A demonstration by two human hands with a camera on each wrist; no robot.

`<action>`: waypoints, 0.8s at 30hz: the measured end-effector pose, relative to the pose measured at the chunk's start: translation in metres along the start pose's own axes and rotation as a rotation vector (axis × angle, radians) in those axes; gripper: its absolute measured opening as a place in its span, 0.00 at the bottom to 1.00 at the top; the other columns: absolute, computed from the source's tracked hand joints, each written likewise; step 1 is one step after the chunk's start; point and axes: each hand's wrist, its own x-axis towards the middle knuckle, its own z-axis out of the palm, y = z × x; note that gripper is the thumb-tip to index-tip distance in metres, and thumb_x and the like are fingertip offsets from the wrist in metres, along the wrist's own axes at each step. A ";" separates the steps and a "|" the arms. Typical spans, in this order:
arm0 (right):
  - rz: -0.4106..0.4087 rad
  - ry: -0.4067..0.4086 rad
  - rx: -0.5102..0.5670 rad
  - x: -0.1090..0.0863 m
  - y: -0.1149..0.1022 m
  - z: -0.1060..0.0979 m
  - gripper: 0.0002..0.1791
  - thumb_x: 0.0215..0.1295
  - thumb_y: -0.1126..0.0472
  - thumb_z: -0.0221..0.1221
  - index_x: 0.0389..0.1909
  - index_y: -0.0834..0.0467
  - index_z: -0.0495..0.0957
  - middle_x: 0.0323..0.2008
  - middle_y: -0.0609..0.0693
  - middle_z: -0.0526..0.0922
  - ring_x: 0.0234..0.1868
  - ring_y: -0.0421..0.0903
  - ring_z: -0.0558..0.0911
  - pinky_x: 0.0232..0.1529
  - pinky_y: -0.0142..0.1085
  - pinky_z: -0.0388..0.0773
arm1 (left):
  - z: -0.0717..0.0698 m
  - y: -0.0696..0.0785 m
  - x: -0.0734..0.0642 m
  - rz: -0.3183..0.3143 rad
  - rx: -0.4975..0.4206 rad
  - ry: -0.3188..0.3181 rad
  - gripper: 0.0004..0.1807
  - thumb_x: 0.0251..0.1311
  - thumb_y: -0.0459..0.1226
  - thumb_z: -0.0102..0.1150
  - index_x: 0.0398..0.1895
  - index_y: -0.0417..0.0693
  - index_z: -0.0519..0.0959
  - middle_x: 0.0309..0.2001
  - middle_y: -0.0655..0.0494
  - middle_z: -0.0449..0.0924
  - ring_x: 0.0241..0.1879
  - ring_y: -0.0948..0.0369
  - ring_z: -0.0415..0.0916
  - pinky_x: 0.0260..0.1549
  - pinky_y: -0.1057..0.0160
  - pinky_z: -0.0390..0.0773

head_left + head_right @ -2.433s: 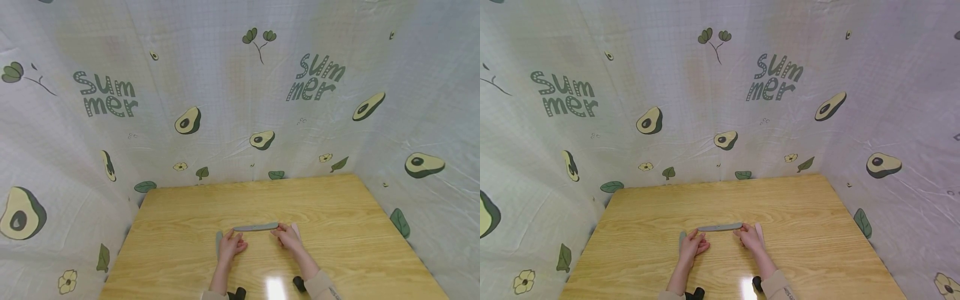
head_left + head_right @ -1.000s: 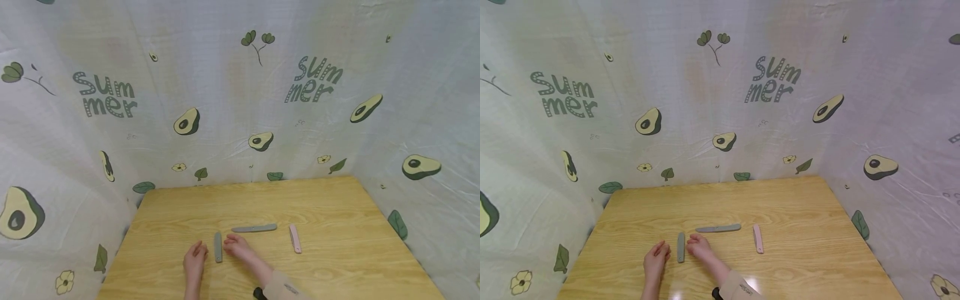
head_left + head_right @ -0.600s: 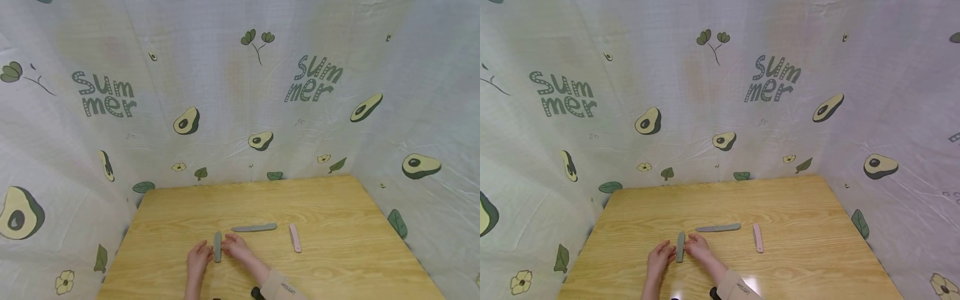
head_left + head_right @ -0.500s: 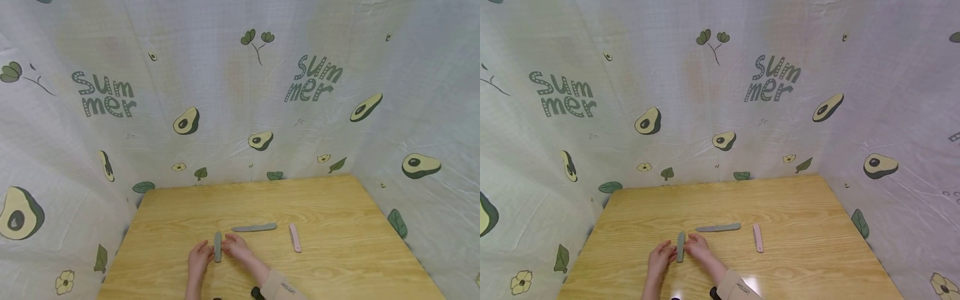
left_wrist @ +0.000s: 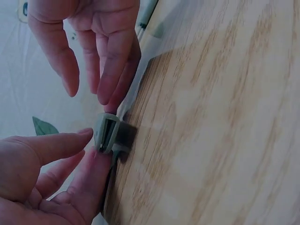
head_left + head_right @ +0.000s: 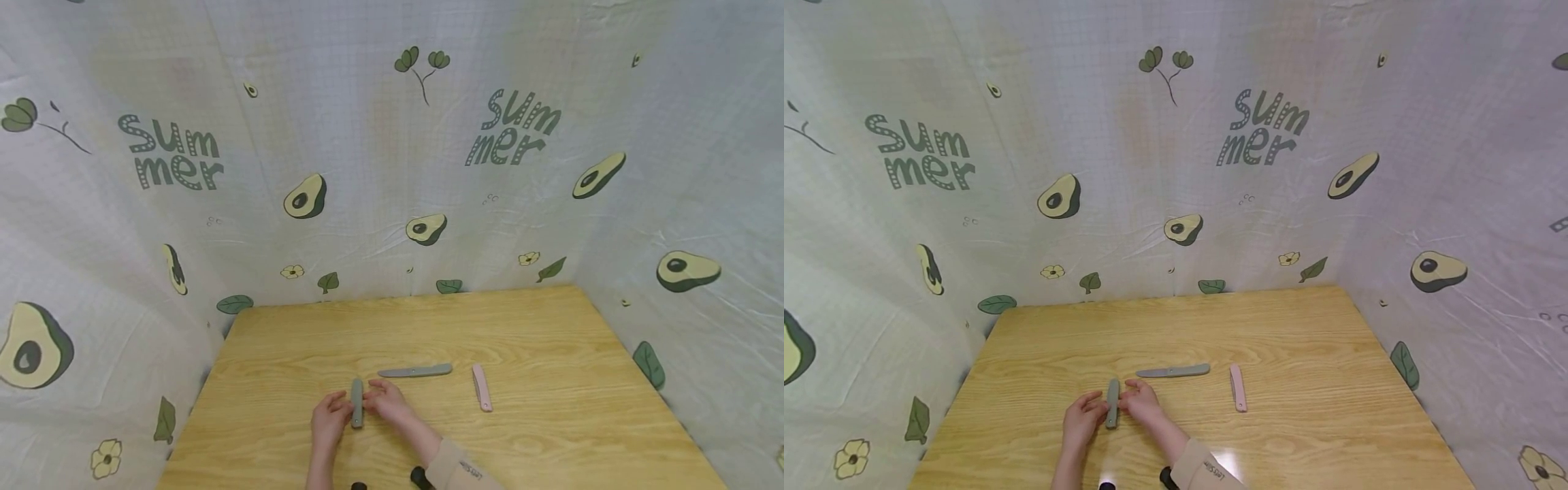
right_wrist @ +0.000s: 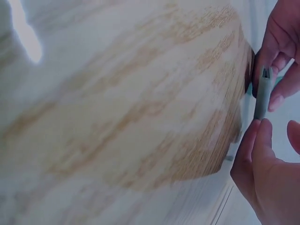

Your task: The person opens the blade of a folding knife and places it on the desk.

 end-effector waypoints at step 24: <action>-0.042 -0.085 -0.058 -0.009 -0.021 -0.040 0.27 0.68 0.64 0.59 0.65 0.68 0.66 0.41 0.56 0.77 0.38 0.45 0.81 0.41 0.42 0.85 | 0.013 0.022 -0.001 0.049 -0.121 -0.417 0.33 0.57 0.27 0.63 0.67 0.29 0.65 0.42 0.44 0.81 0.40 0.58 0.81 0.45 0.58 0.85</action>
